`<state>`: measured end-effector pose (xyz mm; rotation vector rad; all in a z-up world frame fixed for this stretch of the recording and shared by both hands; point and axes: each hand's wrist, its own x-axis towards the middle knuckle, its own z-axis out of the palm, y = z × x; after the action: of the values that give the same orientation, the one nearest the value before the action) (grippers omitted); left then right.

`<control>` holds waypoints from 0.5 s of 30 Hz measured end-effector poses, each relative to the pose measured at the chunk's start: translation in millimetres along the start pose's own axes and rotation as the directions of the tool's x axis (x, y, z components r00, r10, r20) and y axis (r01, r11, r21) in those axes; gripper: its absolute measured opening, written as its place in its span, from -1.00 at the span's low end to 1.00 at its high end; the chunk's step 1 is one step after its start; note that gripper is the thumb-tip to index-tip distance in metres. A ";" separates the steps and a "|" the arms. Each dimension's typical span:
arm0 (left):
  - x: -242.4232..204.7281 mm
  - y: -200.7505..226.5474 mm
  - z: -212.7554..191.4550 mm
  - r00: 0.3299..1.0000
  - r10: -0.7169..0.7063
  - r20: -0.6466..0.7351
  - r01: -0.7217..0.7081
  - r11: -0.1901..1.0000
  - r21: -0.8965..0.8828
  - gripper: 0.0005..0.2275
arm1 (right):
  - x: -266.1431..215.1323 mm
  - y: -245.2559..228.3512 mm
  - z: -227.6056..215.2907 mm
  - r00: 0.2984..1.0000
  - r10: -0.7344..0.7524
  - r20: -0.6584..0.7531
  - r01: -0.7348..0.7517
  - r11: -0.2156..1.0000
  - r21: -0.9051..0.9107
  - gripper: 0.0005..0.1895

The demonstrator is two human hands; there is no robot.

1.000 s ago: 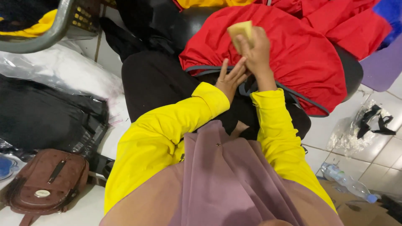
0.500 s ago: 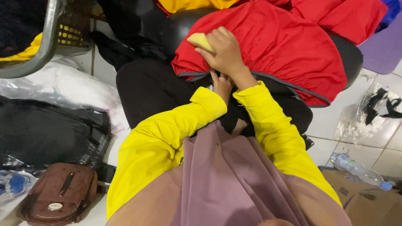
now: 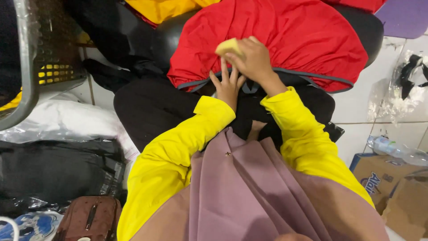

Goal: Cleaning a red fabric cover using a small sponge and folding it while sitting on the floor.

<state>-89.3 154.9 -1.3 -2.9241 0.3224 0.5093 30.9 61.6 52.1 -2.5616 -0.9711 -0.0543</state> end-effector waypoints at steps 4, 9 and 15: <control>-10.2 -13.5 -17.0 0.984 -0.013 -0.178 0.023 0.998 0.056 -0.26 | -40.1 94.7 -16.6 0.943 0.280 -0.180 -0.315 0.925 -0.214 -0.68; -5.9 -17.3 -16.9 0.893 -0.009 -0.451 -0.039 0.995 -0.097 -0.17 | -77.2 114.6 -45.0 0.725 0.370 -0.581 -0.553 0.816 -0.170 -0.58; 12.4 -10.5 -15.6 0.789 0.424 -0.444 -0.505 0.859 -0.078 -0.16 | -117.9 77.6 13.5 0.946 0.136 -0.294 -0.196 0.963 -0.186 -0.60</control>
<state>-70.5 159.9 10.1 -3.1115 1.1386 -0.0527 -9.8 -60.0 -8.1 -2.7213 -0.6701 -0.4837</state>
